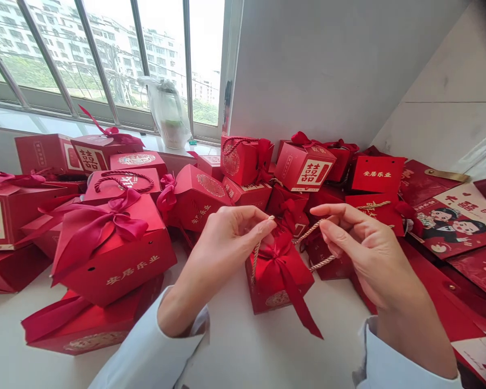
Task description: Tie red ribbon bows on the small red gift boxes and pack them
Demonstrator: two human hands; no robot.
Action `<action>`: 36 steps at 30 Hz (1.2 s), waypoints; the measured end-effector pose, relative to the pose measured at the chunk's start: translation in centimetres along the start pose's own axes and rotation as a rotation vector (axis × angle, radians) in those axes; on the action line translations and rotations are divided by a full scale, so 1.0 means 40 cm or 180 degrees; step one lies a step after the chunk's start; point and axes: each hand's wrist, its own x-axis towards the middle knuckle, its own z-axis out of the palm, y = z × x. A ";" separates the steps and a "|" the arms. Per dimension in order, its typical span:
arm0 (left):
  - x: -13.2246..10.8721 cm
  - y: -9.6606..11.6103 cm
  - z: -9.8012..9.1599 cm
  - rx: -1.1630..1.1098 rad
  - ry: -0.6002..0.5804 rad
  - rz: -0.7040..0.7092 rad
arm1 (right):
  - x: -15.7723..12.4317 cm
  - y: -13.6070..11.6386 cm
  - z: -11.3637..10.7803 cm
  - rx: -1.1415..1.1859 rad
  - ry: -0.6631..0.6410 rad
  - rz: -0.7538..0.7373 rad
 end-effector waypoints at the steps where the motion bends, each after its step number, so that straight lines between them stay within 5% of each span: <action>1: 0.001 -0.001 -0.004 0.0122 0.0076 0.0038 | 0.001 0.001 -0.005 0.0004 0.0023 -0.0045; 8: 0.006 -0.023 0.001 0.0711 0.0294 -0.0008 | -0.001 0.002 -0.015 0.0033 -0.0041 -0.0020; 18: -0.001 -0.007 0.018 0.0697 -0.0322 0.0356 | -0.007 -0.018 0.019 0.0219 -0.0803 0.0387; 28: -0.009 -0.013 0.066 0.1327 0.0373 0.0426 | -0.050 -0.025 0.046 -0.0130 -0.0962 0.0248; 36: 0.005 -0.020 0.046 0.0534 0.0313 0.0348 | -0.054 -0.037 0.048 -0.0666 -0.0897 0.0061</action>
